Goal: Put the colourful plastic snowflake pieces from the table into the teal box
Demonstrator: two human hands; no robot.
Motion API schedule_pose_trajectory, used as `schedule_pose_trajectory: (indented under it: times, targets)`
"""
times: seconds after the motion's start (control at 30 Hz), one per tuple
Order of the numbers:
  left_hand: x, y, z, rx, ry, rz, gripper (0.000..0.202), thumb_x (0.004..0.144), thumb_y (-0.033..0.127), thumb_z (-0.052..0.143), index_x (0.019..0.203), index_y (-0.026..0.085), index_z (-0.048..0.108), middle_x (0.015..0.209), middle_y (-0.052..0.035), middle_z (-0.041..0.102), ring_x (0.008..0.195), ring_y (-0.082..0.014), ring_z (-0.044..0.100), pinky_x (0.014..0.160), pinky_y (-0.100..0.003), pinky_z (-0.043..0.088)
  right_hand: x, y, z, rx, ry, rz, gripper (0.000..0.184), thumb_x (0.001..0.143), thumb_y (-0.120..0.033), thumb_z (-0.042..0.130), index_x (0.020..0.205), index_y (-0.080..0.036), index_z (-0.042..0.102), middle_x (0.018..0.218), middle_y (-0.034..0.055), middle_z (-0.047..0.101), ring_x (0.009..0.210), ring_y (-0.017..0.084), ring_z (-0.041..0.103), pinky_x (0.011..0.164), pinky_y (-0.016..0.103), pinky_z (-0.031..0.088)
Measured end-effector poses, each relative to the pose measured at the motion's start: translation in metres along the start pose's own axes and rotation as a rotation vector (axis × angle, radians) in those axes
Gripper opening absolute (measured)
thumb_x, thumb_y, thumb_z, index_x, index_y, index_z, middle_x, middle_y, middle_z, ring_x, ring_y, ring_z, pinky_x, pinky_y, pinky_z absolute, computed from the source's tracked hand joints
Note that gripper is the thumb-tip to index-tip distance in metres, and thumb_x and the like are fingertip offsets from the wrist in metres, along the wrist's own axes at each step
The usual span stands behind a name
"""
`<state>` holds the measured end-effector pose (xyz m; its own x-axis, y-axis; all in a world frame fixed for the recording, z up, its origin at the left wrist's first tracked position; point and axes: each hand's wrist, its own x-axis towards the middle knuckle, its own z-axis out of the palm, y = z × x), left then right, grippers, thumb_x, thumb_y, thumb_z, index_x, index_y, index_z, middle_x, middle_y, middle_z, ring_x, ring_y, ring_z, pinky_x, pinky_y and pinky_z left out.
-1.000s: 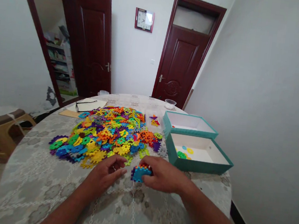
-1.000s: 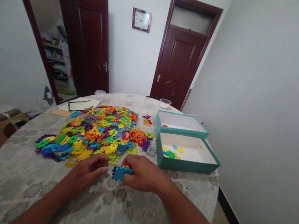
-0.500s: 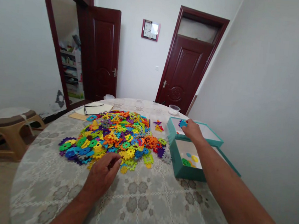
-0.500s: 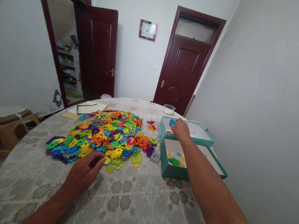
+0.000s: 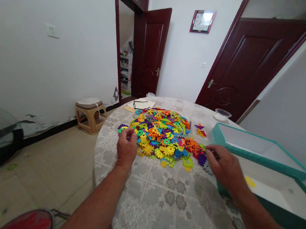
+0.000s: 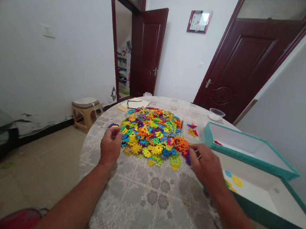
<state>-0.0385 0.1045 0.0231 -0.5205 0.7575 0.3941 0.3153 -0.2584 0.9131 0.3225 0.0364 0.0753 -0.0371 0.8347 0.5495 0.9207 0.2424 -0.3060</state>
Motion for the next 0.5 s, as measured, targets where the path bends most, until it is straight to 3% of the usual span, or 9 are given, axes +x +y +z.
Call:
schedule_pose_trajectory:
  times: [0.1, 0.2, 0.37, 0.5]
  targets:
    - [0.016, -0.012, -0.005, 0.041, 0.077, -0.058, 0.029, 0.089, 0.031, 0.061, 0.116, 0.020, 0.065, 0.114, -0.0066, 0.071, 0.107, -0.0226, 0.068, 0.100, -0.038, 0.054, -0.047, -0.038, 0.041, 0.182, -0.090, -0.150, 0.025, 0.101, -0.033, 0.049, 0.111, -0.021, 0.068, 0.108, 0.0119, 0.074, 0.097, 0.026, 0.070, 0.087, 0.041, 0.058]
    - [0.030, -0.019, -0.010, 0.153, 0.079, -0.069, 0.035, 0.089, 0.030, 0.062, 0.122, 0.020, 0.065, 0.122, -0.0093, 0.068, 0.115, -0.0251, 0.065, 0.106, -0.041, 0.051, -0.075, -0.053, 0.069, 0.239, -0.146, -0.235, 0.024, 0.100, -0.026, 0.052, 0.118, -0.022, 0.068, 0.117, 0.0129, 0.072, 0.111, 0.028, 0.067, 0.098, 0.046, 0.056]
    - [0.047, -0.033, -0.017, 0.502, -0.051, 0.077, 0.042, 0.090, 0.032, 0.063, 0.129, 0.017, 0.065, 0.130, -0.0160, 0.064, 0.133, -0.0327, 0.054, 0.117, -0.048, 0.043, -0.084, -0.053, 0.079, 0.234, -0.231, -0.293, 0.025, 0.097, -0.021, 0.057, 0.119, -0.022, 0.068, 0.119, 0.0133, 0.070, 0.112, 0.030, 0.065, 0.103, 0.050, 0.054]
    - [0.057, -0.054, -0.021, 0.763, -0.163, 0.210, 0.057, 0.090, 0.046, 0.067, 0.140, 0.019, 0.060, 0.149, -0.0201, 0.051, 0.143, -0.0387, 0.044, 0.118, -0.054, 0.037, -0.084, -0.054, 0.078, 0.241, -0.250, -0.301, 0.026, 0.095, -0.021, 0.058, 0.119, -0.021, 0.068, 0.118, 0.0132, 0.070, 0.111, 0.030, 0.064, 0.101, 0.049, 0.054]
